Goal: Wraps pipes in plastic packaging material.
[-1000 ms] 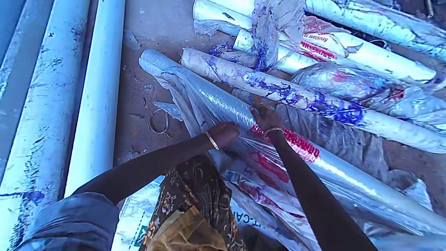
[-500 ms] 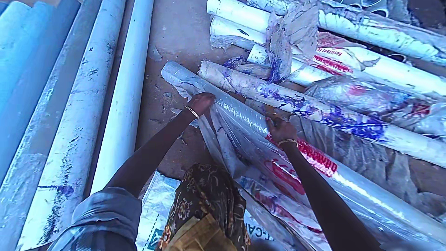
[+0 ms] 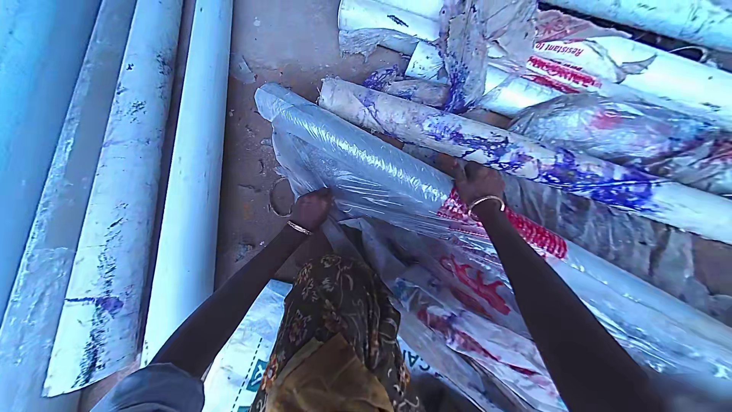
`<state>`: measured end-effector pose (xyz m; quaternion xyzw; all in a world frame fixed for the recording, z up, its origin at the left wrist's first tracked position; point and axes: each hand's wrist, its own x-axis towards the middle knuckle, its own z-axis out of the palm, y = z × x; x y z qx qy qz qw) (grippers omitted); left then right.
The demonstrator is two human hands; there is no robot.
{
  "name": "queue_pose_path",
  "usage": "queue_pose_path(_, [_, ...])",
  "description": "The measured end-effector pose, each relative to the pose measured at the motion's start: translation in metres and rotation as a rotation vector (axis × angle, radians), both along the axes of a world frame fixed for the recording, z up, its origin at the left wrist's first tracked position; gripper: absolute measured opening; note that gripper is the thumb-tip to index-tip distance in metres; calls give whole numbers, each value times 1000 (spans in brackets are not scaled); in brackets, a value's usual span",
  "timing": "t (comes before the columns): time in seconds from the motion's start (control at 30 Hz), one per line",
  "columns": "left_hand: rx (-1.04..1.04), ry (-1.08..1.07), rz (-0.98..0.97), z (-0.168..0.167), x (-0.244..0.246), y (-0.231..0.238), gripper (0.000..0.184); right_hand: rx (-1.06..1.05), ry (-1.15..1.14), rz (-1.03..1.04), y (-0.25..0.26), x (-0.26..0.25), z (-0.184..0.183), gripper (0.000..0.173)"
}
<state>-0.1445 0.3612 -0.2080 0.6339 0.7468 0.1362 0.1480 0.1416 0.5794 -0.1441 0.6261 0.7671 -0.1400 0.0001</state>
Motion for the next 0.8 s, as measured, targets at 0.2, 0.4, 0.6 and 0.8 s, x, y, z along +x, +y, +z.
queue_pose_path(0.2, [584,361,-95,58,17,2,63,8,26,8,1,4,-1,62])
queue_pose_path(0.4, [-174,-22,-572,108,144,54,97,-55,-9,25,-1,-1,6,64])
queue_pose_path(0.6, [89,207,-478,36,204,69,35,-70,59,79,-27,19,2,59])
queue_pose_path(0.8, [-303,125,-614,72,197,64,34,-13,-48,139,-54,45,-7,74])
